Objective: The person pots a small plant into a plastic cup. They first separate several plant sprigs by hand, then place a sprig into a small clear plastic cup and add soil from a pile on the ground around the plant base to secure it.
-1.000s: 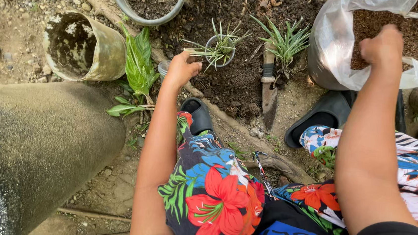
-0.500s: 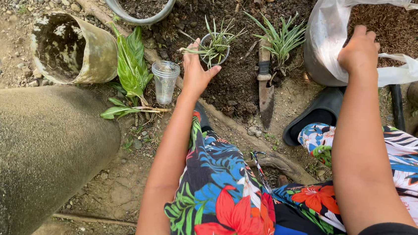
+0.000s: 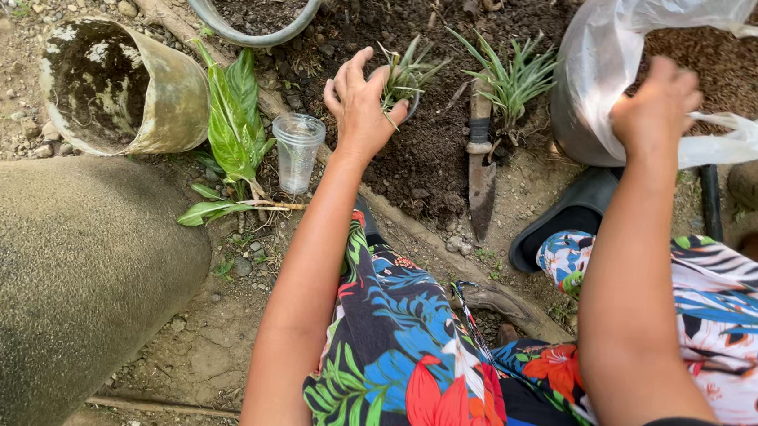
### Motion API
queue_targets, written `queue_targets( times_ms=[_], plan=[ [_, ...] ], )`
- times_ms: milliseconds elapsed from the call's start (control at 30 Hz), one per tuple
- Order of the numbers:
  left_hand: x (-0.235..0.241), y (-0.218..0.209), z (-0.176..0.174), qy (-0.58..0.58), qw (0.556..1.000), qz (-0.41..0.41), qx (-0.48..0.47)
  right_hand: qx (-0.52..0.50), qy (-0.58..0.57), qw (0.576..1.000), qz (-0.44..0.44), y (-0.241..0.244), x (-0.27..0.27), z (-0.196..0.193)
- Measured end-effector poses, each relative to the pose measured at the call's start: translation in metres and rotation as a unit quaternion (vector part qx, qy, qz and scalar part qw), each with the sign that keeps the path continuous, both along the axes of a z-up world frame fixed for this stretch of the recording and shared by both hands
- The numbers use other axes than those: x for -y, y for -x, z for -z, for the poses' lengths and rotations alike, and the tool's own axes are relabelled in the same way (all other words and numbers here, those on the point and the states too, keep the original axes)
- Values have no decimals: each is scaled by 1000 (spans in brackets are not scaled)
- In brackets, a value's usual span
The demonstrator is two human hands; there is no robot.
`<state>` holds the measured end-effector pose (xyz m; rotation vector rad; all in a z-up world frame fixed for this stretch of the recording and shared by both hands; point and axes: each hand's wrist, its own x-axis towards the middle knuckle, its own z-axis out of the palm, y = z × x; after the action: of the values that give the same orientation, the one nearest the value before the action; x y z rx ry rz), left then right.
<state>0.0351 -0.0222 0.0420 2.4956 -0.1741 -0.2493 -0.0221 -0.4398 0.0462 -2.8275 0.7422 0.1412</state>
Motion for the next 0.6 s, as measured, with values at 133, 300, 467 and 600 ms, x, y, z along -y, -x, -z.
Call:
queue_targets(
  times_ms=[133,300,467,600],
  plan=[
    [-2,-1,10,43,998,-34,13,258,2,958,-124,-18,-44,-18],
    [-9,1,26,220,973,-75,-15,224,-201,936,-183,-42,-152,-30],
    [-10,5,35,212,974,-81,30,118,-278,927,-223,-37,-244,-21],
    [-9,5,37,225,970,-77,42,111,-252,928,-249,-37,-265,-15]
  ],
)
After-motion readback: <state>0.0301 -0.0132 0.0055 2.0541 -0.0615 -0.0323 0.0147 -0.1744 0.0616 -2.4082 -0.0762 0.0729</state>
